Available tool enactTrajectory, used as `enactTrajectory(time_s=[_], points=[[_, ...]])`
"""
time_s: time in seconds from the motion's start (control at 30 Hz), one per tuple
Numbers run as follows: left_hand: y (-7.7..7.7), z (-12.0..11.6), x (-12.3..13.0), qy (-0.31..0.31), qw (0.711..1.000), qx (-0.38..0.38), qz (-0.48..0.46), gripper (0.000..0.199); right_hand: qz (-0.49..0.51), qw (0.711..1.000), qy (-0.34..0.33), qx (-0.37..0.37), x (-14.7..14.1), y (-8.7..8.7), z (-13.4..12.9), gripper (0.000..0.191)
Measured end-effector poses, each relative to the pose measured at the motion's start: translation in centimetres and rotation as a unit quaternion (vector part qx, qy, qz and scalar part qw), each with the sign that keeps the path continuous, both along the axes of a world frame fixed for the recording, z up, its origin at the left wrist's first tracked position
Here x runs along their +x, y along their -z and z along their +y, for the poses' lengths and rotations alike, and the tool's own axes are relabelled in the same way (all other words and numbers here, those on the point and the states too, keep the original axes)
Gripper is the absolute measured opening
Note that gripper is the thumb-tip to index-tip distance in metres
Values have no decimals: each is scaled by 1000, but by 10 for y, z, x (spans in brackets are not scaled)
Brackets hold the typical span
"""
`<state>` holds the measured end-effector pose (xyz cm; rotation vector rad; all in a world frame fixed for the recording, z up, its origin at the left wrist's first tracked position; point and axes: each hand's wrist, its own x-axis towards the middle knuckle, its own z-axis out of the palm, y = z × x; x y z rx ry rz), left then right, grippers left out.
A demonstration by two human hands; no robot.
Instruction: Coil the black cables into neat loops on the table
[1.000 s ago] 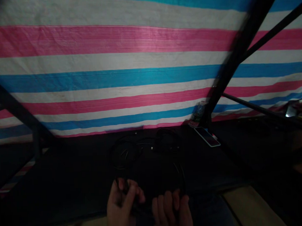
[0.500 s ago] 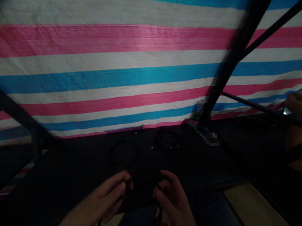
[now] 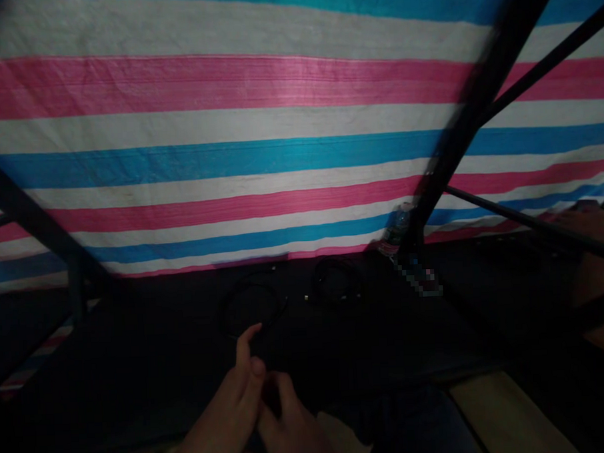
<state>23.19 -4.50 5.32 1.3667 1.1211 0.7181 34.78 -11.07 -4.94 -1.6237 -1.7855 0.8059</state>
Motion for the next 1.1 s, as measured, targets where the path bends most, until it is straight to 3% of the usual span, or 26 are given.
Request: enactTrajectory(time_s=[0.17,0.3,0.4,0.47,0.53,0.63,0.7,0.77,0.83,0.93,1.03,1.1], points=[[10,-3,-1,28,999,-22,-26,81,124,991,-9,-45,0,-33,1,81],[17,-5,-2,58,996,-41,-57,78,250,967,-33,33,-2,-40,6,39],[12,-2,-7,95,994,-40,-46,73,279,959,25,33,2,-45,6,15],[7,4,-14,143,989,-25,-7,68,295,949,112,19,13,-52,5,16],[6,10,-25,171,984,1,55,61,339,913,225,17,29,-62,5,26],[16,18,-37,163,979,25,120,42,434,807,399,32,49,-74,6,43],[28,20,-37,160,982,10,103,46,488,748,449,25,54,-74,6,50],[39,21,-32,127,989,-20,67,55,518,726,452,8,53,-66,6,53],[45,21,-26,56,997,-38,44,60,516,745,422,-14,54,-51,4,52],[46,23,-24,6,998,-22,63,59,449,816,363,-27,64,-34,-1,51],[40,23,-29,57,992,-18,111,54,300,918,257,-28,77,-36,-6,43],[38,19,-30,104,986,-24,127,54,205,963,168,-41,76,-43,-9,35]])
